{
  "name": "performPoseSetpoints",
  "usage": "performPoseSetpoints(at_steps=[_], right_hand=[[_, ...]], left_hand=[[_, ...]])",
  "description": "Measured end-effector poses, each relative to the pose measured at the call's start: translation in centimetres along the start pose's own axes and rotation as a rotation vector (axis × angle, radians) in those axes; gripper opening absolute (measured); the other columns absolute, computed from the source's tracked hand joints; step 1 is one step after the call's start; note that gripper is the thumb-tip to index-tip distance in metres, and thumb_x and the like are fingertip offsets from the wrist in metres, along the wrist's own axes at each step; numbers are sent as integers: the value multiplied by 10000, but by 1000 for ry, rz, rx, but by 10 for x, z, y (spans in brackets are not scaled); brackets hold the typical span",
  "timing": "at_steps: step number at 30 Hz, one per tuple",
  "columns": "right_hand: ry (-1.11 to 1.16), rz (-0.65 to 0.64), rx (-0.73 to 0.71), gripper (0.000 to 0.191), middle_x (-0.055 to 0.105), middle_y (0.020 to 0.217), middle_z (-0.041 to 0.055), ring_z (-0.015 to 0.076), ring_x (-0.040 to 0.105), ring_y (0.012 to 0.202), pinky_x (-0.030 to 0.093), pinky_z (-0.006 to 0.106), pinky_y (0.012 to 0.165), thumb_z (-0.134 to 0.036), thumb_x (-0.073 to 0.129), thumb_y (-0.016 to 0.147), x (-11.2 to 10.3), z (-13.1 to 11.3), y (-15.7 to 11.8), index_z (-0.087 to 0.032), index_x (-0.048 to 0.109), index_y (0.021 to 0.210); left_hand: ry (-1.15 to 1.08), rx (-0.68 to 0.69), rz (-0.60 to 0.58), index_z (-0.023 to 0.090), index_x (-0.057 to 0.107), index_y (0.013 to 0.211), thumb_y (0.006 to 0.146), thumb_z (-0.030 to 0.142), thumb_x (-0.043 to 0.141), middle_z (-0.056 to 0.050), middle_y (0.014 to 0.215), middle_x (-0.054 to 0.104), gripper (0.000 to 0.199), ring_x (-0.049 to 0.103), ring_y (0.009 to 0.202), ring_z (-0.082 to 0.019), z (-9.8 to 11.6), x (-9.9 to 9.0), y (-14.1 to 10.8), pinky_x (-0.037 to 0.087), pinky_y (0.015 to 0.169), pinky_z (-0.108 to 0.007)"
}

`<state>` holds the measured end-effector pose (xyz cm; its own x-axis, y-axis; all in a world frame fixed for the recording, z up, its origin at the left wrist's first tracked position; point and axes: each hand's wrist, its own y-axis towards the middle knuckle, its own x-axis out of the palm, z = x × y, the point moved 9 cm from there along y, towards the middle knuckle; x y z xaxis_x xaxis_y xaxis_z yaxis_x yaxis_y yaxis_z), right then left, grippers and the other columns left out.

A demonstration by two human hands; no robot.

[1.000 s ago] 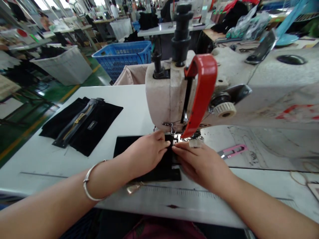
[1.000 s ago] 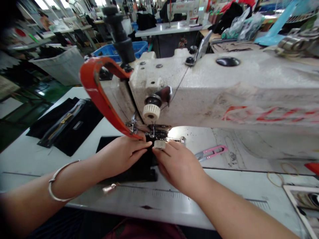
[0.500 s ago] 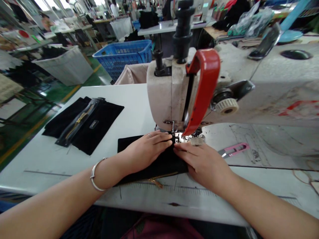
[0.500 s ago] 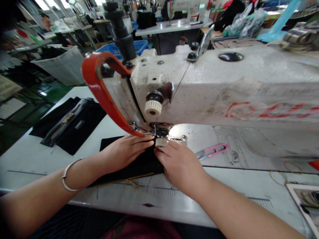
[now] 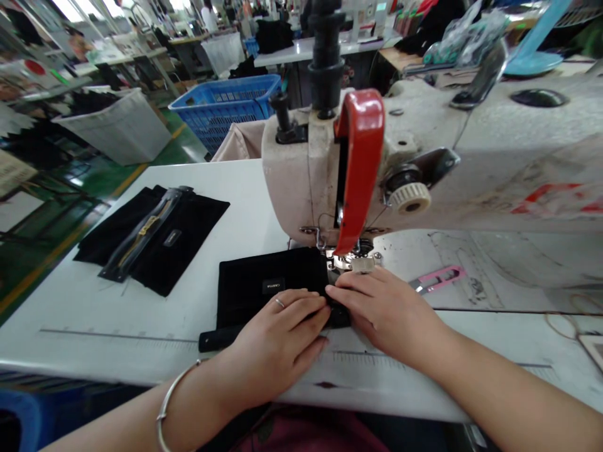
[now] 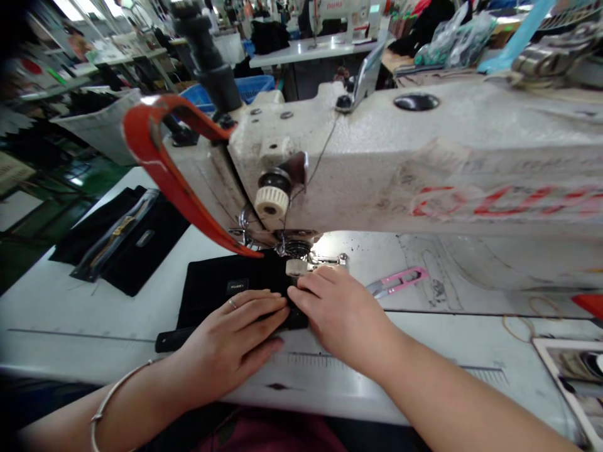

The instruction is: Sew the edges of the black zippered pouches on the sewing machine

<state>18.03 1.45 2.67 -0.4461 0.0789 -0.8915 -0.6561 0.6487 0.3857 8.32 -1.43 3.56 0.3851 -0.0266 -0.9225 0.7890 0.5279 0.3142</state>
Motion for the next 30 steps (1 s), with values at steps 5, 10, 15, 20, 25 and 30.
performPoseSetpoints(at_steps=[5, 10, 15, 20, 25, 30], right_hand=[[-17, -30, 4, 341, 662, 1032, 95, 241, 608, 932, 511, 416, 825, -53, 501, 868, 7, 1, 0, -118, 635, 1175], [3, -55, 83, 394, 639, 1069, 114, 265, 589, 982, 518, 436, 875, -73, 516, 856, 9, 9, 5, -105, 599, 1240], [17, -75, 138, 408, 629, 1046, 124, 277, 585, 955, 540, 433, 836, -77, 513, 838, 7, 14, 10, -86, 590, 1239], [15, -79, 183, 433, 625, 1055, 120, 287, 577, 976, 534, 439, 843, -76, 483, 842, 8, 17, 9, -95, 561, 1267], [3, 71, 301, 281, 612, 1004, 126, 259, 567, 922, 519, 396, 802, -140, 498, 873, -8, 30, 4, -97, 602, 1131], [-176, 64, 370, 199, 600, 893, 123, 263, 550, 866, 483, 405, 772, -253, 494, 942, -12, 40, 3, -130, 641, 887]], left_hand=[[-41, 16, 39, 102, 617, 1183, 935, 211, 571, -85, 1159, 674, 274, 600, 1128, -205, -13, -5, 4, 511, 1037, -364], [-55, 34, 53, 127, 629, 1160, 930, 222, 585, -73, 1139, 681, 253, 618, 1102, -188, -34, -4, 15, 516, 1027, -357], [-36, 53, 117, 161, 655, 1096, 934, 232, 583, -46, 1091, 703, 191, 657, 1024, -169, -52, -6, 26, 545, 975, -331], [-25, 52, 111, 153, 669, 1097, 924, 275, 603, -68, 1091, 705, 222, 660, 1024, -201, -63, -3, 33, 557, 943, -355], [-72, 83, 85, 195, 692, 1101, 942, 312, 590, -57, 1093, 710, 222, 648, 1068, -196, -78, -1, 33, 512, 1007, -375], [-245, 62, 69, 228, 713, 1078, 901, 259, 655, -31, 1061, 729, 189, 673, 1005, -166, -108, -6, 32, 530, 954, -331]])
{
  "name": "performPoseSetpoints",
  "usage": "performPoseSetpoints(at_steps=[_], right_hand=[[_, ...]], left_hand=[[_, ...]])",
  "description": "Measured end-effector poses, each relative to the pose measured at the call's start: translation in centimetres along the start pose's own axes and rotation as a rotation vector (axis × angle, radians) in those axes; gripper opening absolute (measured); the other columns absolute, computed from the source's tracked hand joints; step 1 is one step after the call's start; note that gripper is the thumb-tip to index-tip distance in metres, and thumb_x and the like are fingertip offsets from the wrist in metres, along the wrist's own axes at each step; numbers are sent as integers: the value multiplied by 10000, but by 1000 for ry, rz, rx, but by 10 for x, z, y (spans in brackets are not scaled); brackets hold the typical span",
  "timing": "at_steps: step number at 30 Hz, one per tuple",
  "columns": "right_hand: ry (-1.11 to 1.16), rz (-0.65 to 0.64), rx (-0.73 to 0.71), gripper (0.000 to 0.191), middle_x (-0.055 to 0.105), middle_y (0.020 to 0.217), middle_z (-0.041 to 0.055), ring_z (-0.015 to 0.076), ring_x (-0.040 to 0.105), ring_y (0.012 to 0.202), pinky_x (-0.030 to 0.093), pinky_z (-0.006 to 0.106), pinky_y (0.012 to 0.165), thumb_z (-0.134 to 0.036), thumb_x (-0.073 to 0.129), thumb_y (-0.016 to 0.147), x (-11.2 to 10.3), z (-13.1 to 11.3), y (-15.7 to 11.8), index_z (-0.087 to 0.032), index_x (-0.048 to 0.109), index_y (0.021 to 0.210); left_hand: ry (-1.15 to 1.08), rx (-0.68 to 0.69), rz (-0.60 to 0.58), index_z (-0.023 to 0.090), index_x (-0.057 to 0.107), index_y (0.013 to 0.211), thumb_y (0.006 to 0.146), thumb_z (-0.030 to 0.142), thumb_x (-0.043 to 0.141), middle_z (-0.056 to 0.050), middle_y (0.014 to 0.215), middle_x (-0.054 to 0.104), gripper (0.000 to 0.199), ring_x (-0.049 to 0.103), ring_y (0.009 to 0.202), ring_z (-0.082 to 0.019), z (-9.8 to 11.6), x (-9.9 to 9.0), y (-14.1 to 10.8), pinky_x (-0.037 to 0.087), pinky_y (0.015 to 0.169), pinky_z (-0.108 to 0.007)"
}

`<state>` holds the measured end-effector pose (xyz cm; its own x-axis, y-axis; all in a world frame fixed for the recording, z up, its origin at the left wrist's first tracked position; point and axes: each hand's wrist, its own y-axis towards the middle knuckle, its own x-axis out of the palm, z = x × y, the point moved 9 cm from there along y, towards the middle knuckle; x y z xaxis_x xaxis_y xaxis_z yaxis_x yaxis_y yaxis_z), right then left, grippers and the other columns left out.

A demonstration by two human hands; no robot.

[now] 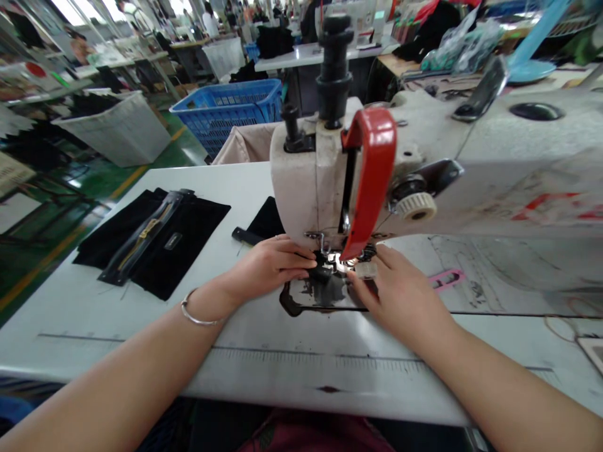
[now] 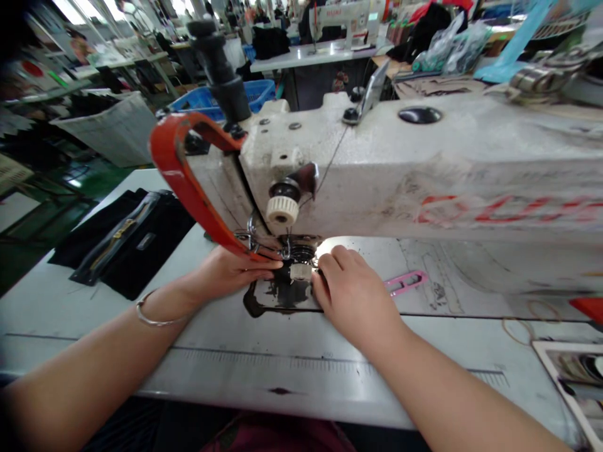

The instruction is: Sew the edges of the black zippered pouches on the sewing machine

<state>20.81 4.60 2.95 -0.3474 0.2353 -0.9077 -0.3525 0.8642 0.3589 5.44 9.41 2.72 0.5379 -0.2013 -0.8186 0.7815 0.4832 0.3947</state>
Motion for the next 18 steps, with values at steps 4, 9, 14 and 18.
performPoseSetpoints(at_steps=[4, 9, 14, 18], right_hand=[[-80, -18, -76, 354, 568, 696, 76, 238, 521, 749, 447, 392, 711, -310, 502, 954, 0, -5, -1, -176, 626, 650], [119, 79, -222, 146, 688, 938, 77, 220, 588, 871, 475, 369, 802, -210, 561, 930, -6, -21, -4, -153, 695, 932], [199, 71, -255, 174, 727, 976, 60, 189, 650, 860, 507, 330, 772, -149, 536, 938, 2, -26, -2, -161, 709, 944], [204, 68, -241, 178, 722, 1005, 74, 194, 662, 865, 519, 345, 770, -155, 538, 936, 3, -25, -1, -163, 713, 965]], left_hand=[[-55, -6, 28, 209, 716, 1058, 904, 208, 646, -33, 1041, 736, 169, 681, 981, -148, 4, -3, -2, 537, 924, -298], [149, -55, 64, 188, 710, 1032, 913, 177, 624, -27, 1048, 733, 146, 676, 961, -161, 35, 8, -1, 531, 914, -332], [181, -66, 105, 183, 717, 971, 894, 150, 637, -16, 1017, 735, 116, 673, 958, -161, 49, 9, 1, 532, 908, -328], [153, -86, 103, 190, 723, 972, 894, 138, 628, -15, 1029, 737, 133, 674, 962, -157, 44, 9, 0, 539, 900, -327]])
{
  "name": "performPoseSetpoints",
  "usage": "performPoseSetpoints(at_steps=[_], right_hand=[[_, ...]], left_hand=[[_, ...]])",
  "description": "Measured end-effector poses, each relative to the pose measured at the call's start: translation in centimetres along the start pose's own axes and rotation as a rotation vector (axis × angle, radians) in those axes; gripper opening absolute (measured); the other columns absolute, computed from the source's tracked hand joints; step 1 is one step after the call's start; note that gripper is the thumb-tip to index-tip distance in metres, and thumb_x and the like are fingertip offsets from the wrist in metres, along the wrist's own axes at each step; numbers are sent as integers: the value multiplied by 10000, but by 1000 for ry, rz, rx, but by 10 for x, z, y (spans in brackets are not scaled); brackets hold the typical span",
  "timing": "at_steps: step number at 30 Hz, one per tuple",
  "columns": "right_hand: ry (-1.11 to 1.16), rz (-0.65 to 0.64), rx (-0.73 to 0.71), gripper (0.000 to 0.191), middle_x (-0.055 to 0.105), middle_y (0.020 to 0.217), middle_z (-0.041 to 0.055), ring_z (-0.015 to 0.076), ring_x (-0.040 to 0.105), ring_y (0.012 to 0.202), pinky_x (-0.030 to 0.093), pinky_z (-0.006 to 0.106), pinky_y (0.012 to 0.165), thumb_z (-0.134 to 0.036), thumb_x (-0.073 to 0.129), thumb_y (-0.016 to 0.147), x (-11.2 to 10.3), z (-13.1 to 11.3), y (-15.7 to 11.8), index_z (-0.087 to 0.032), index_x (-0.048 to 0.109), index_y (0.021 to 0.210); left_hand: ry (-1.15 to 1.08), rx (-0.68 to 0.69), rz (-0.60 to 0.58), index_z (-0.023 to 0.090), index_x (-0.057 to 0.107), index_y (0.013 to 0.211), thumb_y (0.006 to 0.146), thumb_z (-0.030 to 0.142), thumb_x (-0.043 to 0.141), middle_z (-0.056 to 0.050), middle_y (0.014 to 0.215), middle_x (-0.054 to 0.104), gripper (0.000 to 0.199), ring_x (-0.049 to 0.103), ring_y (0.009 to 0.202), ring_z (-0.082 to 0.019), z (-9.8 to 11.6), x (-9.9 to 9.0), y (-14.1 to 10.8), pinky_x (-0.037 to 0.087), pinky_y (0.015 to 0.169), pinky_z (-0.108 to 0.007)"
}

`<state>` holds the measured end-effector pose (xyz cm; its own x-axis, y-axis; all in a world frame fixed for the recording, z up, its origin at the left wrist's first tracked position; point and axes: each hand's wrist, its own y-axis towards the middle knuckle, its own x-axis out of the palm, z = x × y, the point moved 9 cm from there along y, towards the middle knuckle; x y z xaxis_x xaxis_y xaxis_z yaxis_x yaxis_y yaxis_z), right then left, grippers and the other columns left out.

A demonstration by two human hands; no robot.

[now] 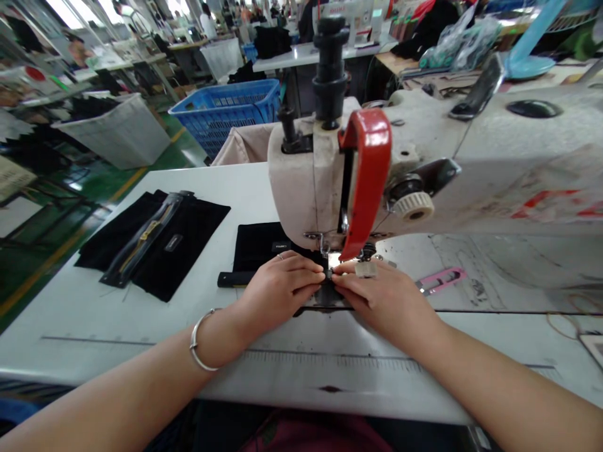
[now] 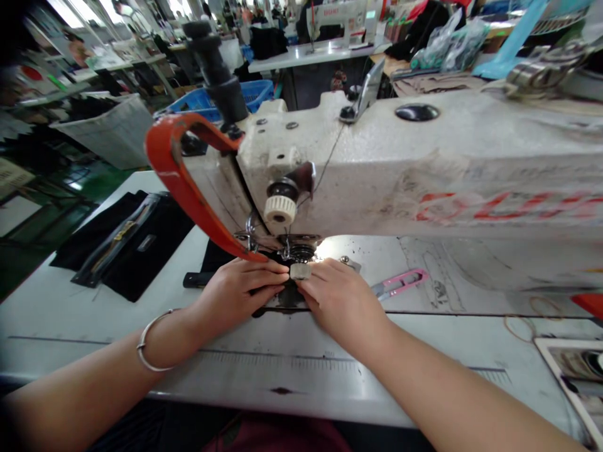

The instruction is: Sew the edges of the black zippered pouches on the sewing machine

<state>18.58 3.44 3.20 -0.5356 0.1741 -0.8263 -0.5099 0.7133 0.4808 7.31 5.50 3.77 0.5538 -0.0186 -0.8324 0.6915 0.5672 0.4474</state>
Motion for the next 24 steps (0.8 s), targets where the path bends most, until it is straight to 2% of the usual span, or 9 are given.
performPoseSetpoints(at_steps=[10, 17, 24], right_hand=[[-34, -2, 26, 160, 721, 983, 66, 215, 645, 912, 536, 354, 770, -175, 553, 929, 4, 6, 0, -187, 701, 986], [-85, 25, 32, 145, 723, 986, 66, 225, 640, 895, 535, 356, 772, -133, 580, 892, 5, 10, 3, -180, 698, 962], [-114, 13, 51, 147, 721, 932, 96, 235, 655, 833, 533, 366, 716, -135, 574, 896, 8, 13, 4, -166, 714, 928]], left_hand=[[-49, -53, 13, 207, 736, 953, 940, 202, 573, -15, 974, 743, 163, 687, 914, -165, -14, 5, 4, 555, 875, -340], [-59, -55, 74, 203, 745, 901, 899, 199, 637, -9, 926, 746, 108, 684, 915, -170, -25, 4, 8, 553, 885, -331], [-67, -68, 62, 225, 749, 908, 885, 194, 647, -8, 929, 745, 109, 680, 959, -182, -33, 9, 9, 562, 900, -349]])
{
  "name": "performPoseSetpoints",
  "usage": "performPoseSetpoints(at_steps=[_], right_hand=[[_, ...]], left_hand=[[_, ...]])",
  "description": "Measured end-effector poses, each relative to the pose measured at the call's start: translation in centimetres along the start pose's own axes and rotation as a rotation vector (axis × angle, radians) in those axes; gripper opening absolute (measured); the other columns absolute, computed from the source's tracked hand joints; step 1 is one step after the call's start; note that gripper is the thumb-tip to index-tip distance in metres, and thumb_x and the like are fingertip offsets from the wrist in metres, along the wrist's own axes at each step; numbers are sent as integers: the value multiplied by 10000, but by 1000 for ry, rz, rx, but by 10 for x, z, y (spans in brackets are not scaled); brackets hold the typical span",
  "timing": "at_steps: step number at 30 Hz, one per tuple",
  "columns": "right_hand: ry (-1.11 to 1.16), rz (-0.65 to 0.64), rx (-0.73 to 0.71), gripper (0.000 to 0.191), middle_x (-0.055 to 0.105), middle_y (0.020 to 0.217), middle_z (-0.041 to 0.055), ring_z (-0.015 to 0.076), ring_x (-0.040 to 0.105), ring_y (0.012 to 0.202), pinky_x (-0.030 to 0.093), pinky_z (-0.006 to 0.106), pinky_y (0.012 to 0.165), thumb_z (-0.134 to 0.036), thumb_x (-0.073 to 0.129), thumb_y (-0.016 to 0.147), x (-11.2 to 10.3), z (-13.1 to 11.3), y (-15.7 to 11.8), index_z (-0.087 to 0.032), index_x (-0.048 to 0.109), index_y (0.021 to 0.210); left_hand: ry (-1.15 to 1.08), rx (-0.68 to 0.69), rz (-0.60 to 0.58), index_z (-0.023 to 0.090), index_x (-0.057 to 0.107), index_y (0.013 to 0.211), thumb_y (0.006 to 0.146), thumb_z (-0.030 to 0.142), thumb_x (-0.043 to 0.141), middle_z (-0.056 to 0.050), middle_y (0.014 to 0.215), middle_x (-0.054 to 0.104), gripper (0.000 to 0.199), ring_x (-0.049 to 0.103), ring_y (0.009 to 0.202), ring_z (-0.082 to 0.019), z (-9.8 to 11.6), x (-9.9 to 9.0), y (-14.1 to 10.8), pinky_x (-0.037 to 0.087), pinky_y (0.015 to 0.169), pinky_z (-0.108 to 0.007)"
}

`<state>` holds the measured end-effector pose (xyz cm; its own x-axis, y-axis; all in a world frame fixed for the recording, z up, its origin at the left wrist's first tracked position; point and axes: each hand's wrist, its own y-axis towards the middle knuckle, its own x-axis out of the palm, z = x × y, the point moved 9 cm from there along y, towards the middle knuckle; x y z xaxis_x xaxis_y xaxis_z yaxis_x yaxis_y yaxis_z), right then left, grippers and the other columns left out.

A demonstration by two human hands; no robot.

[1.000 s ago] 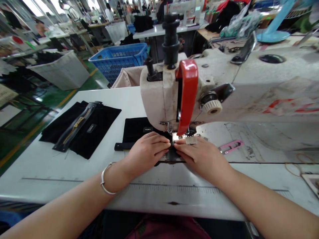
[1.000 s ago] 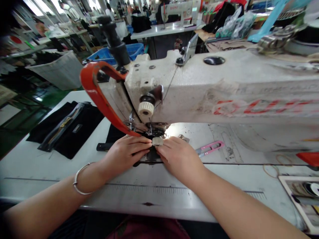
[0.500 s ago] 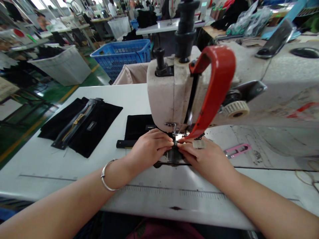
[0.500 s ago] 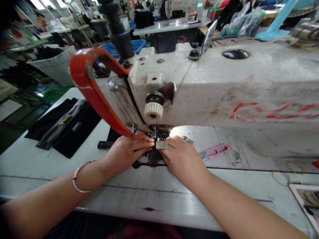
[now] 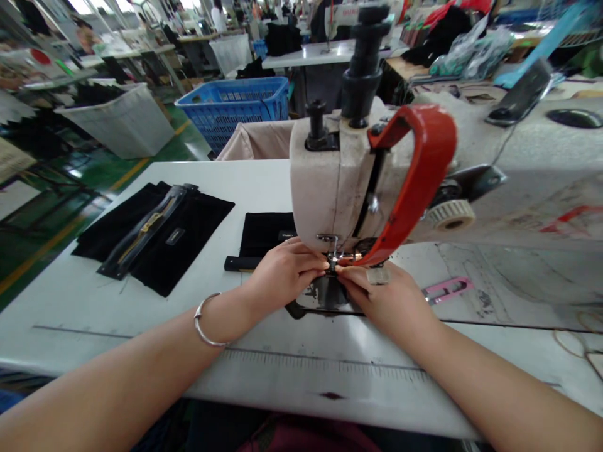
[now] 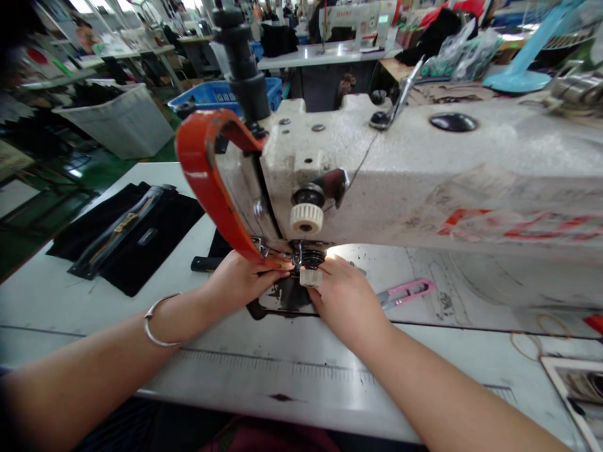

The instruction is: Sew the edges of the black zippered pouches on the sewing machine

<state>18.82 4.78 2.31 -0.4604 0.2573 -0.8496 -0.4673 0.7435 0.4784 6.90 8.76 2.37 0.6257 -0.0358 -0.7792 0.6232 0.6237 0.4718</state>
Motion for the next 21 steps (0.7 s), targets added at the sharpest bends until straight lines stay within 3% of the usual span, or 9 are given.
performPoseSetpoints(at_steps=[21], right_hand=[[70, -41, 68, 154, 717, 928, 90, 230, 637, 853, 514, 360, 741, -150, 563, 915, 7, 6, 1, -167, 716, 921]], left_hand=[[21, -42, 2, 219, 750, 902, 856, 143, 664, -4, 923, 749, 124, 676, 938, -185, -1, -1, 3, 552, 890, -347]])
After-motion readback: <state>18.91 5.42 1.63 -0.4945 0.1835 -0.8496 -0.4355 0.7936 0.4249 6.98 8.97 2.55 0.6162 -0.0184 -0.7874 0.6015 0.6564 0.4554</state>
